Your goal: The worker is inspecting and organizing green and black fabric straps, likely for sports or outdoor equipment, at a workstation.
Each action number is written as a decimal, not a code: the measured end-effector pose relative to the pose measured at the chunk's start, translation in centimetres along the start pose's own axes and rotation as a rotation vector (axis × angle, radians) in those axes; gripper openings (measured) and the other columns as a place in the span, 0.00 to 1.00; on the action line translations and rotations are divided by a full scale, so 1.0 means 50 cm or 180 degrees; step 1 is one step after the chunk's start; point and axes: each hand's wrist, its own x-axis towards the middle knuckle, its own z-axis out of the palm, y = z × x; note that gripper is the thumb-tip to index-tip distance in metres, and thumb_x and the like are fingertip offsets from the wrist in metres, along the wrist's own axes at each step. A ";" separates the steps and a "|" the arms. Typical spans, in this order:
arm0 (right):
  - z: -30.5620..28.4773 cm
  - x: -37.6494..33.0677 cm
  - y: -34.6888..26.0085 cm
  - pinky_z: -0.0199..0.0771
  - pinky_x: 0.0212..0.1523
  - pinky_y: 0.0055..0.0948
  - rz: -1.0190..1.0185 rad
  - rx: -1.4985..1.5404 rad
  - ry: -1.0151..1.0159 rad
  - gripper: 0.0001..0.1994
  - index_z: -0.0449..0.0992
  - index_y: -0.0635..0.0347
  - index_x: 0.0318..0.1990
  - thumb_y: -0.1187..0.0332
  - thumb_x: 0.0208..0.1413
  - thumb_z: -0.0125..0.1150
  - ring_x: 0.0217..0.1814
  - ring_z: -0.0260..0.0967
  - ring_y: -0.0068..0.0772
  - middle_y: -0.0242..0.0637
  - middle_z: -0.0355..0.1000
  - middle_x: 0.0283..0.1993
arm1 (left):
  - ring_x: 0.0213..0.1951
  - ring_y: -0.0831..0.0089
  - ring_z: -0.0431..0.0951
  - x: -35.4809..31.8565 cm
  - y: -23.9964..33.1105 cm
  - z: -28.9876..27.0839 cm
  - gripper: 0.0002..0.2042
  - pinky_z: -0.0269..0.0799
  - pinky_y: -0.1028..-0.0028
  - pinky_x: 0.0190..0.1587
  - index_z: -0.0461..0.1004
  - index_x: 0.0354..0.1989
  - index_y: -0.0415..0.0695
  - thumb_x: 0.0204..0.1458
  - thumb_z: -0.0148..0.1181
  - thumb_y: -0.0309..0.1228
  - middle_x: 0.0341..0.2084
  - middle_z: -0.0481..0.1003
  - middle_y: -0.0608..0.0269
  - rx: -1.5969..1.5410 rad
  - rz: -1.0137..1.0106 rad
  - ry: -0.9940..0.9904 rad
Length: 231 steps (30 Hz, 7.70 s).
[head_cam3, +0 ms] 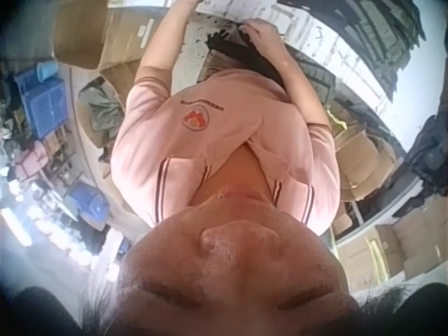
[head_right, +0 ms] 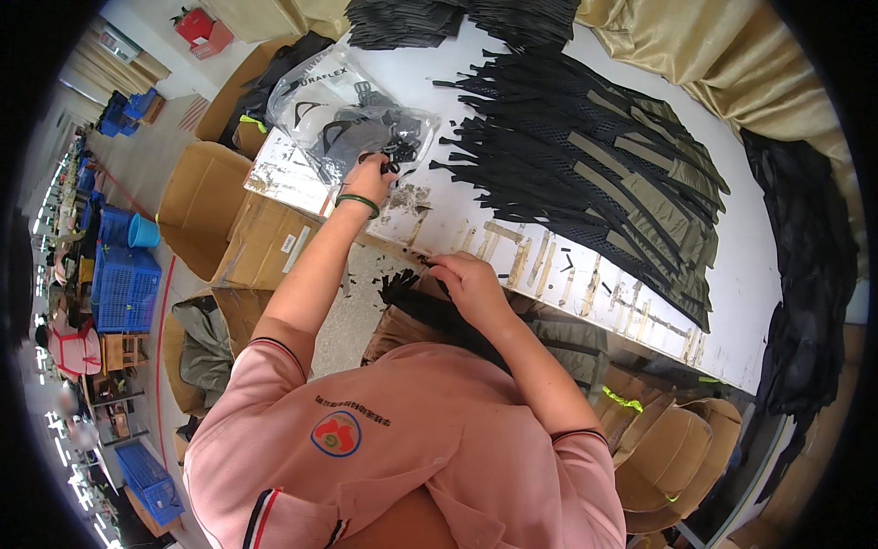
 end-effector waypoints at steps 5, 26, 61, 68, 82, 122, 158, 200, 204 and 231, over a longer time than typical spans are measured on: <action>0.001 0.001 -0.004 0.68 0.26 0.27 0.0158 -0.0136 -0.0184 0.07 0.77 0.65 0.37 0.72 0.51 0.60 0.22 0.68 0.32 0.41 0.71 0.29 | 0.38 0.51 0.73 0.011 -0.016 0.012 0.10 0.69 0.60 0.40 0.70 0.31 0.39 0.41 0.64 0.26 0.34 0.72 0.50 0.0008 0.0336 0.0022; -0.077 -0.021 0.002 0.65 0.32 0.15 0.0595 0.1230 -0.0065 0.07 0.74 0.67 0.39 0.73 0.56 0.56 0.31 0.64 0.12 0.27 0.71 0.32 | 0.27 0.76 0.70 -0.250 0.143 0.008 0.06 0.66 0.75 0.33 0.73 0.34 0.47 0.53 0.57 0.35 0.27 0.74 0.68 -0.6165 -0.1775 -0.2982; -0.060 -0.045 -0.013 0.63 0.30 0.14 0.0968 0.2027 0.0429 0.07 0.69 0.61 0.33 0.81 0.48 0.59 0.26 0.62 0.15 0.25 0.65 0.24 | 0.22 0.81 0.71 -0.279 0.199 0.007 0.05 0.69 0.81 0.23 0.66 0.30 0.41 0.54 0.57 0.26 0.22 0.72 0.66 -0.4052 -0.0471 -0.1409; -0.059 -0.050 -0.008 0.60 0.28 0.13 0.1264 0.2513 0.0642 0.11 0.66 0.57 0.31 0.83 0.45 0.60 0.24 0.60 0.13 0.24 0.65 0.23 | 0.27 0.85 0.69 -0.295 0.202 -0.005 0.05 0.65 0.84 0.31 0.69 0.33 0.41 0.52 0.58 0.24 0.25 0.71 0.70 -0.3605 0.0395 -0.1214; -0.082 -0.044 -0.005 0.61 0.24 0.16 0.1646 0.1659 0.0144 0.10 0.74 0.62 0.36 0.64 0.59 0.54 0.24 0.60 0.15 0.26 0.69 0.27 | 0.34 0.81 0.70 -0.300 0.178 -0.029 0.14 0.67 0.81 0.34 0.66 0.40 0.42 0.47 0.62 0.20 0.32 0.68 0.69 -0.2579 0.1980 -0.1339; -0.219 -0.270 -0.012 0.62 0.38 0.32 0.0232 -0.2869 -0.1070 0.08 0.78 0.58 0.34 0.71 0.45 0.61 0.35 0.66 0.38 0.36 0.67 0.29 | 0.22 0.79 0.73 -0.197 0.130 0.064 0.05 0.72 0.78 0.26 0.73 0.36 0.41 0.52 0.59 0.26 0.25 0.73 0.67 -0.4602 -0.1161 -0.2060; -0.009 -0.017 -0.002 0.68 0.26 0.25 0.0531 0.0514 0.0199 0.07 0.75 0.66 0.38 0.73 0.54 0.56 0.22 0.67 0.27 0.38 0.70 0.29 | 0.45 0.62 0.69 -0.005 0.022 0.014 0.09 0.61 0.60 0.45 0.78 0.33 0.48 0.45 0.62 0.36 0.35 0.75 0.64 0.0629 0.0722 0.0444; -0.068 -0.035 -0.031 0.67 0.29 0.26 -0.0266 -0.0299 0.0478 0.07 0.75 0.66 0.35 0.74 0.49 0.60 0.26 0.68 0.33 0.38 0.70 0.27 | 0.28 0.79 0.69 -0.258 0.146 0.016 0.13 0.65 0.80 0.34 0.70 0.47 0.37 0.57 0.52 0.30 0.33 0.73 0.65 -0.5886 -0.1183 -0.3293; -0.073 -0.039 -0.023 0.68 0.28 0.28 -0.0423 -0.0435 0.0457 0.05 0.75 0.65 0.35 0.76 0.49 0.58 0.26 0.68 0.37 0.41 0.69 0.28 | 0.26 0.79 0.68 -0.263 0.153 0.013 0.12 0.66 0.80 0.33 0.70 0.47 0.38 0.57 0.52 0.29 0.31 0.73 0.66 -0.5780 -0.1418 -0.2974; -0.071 -0.050 -0.028 0.61 0.32 0.12 0.0965 0.2041 0.0653 0.09 0.70 0.60 0.35 0.82 0.48 0.60 0.27 0.61 0.13 0.24 0.65 0.27 | 0.27 0.83 0.71 -0.280 0.210 0.011 0.03 0.68 0.84 0.29 0.68 0.33 0.43 0.54 0.57 0.25 0.25 0.72 0.70 -0.4313 -0.0275 -0.1312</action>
